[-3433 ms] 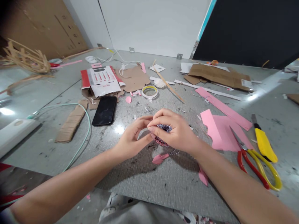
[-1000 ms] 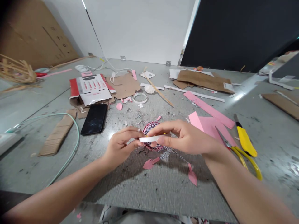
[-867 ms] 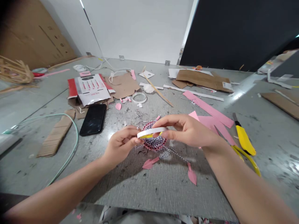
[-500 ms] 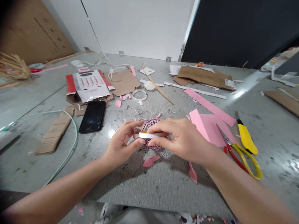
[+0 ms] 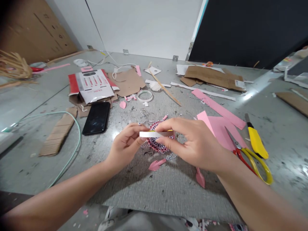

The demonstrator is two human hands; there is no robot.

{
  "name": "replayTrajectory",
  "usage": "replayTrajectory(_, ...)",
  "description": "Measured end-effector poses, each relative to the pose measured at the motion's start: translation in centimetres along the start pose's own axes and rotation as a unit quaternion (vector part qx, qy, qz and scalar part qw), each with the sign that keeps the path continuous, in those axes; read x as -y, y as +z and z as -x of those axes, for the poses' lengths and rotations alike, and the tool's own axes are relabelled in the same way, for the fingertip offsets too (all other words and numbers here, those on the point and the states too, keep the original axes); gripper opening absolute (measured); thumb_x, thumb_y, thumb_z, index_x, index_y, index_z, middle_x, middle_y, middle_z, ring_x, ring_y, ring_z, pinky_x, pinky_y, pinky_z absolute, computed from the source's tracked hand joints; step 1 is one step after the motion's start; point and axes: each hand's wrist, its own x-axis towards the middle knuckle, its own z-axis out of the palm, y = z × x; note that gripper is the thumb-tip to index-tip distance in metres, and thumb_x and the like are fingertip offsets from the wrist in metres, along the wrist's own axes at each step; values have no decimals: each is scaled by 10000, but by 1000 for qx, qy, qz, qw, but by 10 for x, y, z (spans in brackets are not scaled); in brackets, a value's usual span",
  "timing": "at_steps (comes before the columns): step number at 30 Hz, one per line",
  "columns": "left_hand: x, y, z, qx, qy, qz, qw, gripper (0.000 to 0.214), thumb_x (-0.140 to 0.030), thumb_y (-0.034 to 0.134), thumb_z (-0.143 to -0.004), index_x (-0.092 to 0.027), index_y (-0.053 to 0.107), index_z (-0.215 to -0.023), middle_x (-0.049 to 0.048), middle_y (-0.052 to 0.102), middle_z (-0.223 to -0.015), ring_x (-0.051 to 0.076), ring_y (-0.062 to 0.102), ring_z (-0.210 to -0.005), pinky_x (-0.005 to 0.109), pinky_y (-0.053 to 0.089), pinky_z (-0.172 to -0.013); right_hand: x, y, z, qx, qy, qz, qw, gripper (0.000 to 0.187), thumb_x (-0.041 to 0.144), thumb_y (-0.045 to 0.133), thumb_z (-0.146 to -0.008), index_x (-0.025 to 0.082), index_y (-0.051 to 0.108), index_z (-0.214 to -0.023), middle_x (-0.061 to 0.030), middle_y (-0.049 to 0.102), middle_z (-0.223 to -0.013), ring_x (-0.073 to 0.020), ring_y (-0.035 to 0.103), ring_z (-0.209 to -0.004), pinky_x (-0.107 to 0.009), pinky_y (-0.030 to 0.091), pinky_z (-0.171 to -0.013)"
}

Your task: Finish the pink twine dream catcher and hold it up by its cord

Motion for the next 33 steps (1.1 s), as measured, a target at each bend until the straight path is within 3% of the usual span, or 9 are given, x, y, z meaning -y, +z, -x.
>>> replayTrajectory(2, 0, 2, 0, -12, -9, 21, 1000, 220, -239, 687, -904, -203, 692, -1121, 88, 572, -1115, 152, 641, -913, 303, 582, -784, 1, 2, 2, -21, 27, 6, 999, 118, 263, 701, -902, 287, 686, -1016, 39, 720, -882, -104, 649, -771, -228, 520, -701)
replayTrajectory(6, -2, 3, 1, -41, -18, 14, 999, 243, -267, 666, -926, -210, 650, -1161, 79, 534, -1131, 125, 624, -851, 292, 577, -759, -1, 13, 3, -112, 140, -55, 982, 246, 308, 705, -901, 332, 681, -1145, 22, 685, -914, -115, 629, -751, -248, 523, -638)
replayTrajectory(11, -10, -2, 3, 19, 47, -58, 997, 193, -352, 626, -963, -210, 680, -1082, 66, 614, -1004, 167, 621, -919, 336, 543, -819, -1, 27, 1, -84, 213, -201, 952, 239, 364, 792, -820, 299, 735, -1043, 33, 608, -766, -98, 590, -629, -220, 519, -538)
replayTrajectory(14, -15, -4, 3, 67, 114, -83, 988, 331, -446, 717, -889, -202, 684, -1110, 74, 641, -1021, 191, 632, -948, 357, 544, -848, 4, 35, 2, -42, 188, -199, 961, 238, 337, 737, -875, 321, 738, -1113, 11, 664, -893, -99, 623, -723, -215, 534, -605)
replayTrajectory(16, -17, -4, 2, 69, 139, -96, 983, 319, -406, 769, -852, -194, 685, -1075, 63, 651, -988, 181, 639, -915, 334, 549, -822, 8, 40, 4, -26, 152, -166, 974, 245, 288, 669, -927, 331, 724, -1162, 5, 677, -947, -95, 629, -758, -215, 531, -632)
replayTrajectory(20, -19, -2, 1, 49, 140, -126, 981, 112, -202, 744, -873, -181, 686, -967, 42, 658, -919, 145, 644, -839, 275, 541, -746, 11, 46, 8, -54, 120, -128, 983, 326, 238, 659, -926, 275, 648, -1249, 6, 706, -881, -123, 675, -773, -251, 559, -686)
replayTrajectory(26, -22, 0, 3, 37, 139, -144, 979, 113, -120, 696, -858, -188, 662, -941, 36, 664, -897, 142, 641, -806, 272, 549, -710, 11, 45, 6, -51, 28, -5, 998, 147, 196, 613, -957, 257, 675, -1075, -26, 760, -1003, -155, 721, -902, -277, 571, -791)
replayTrajectory(33, -18, -1, 6, 42, 156, -183, 970, 148, -93, 667, -856, -193, 634, -960, 42, 648, -951, 154, 647, -874, 297, 559, -780, 12, 41, 6, -10, 39, 17, 999, 177, 176, 627, -940, 262, 628, -1095, 10, 745, -948, -128, 704, -825, -246, 532, -747)
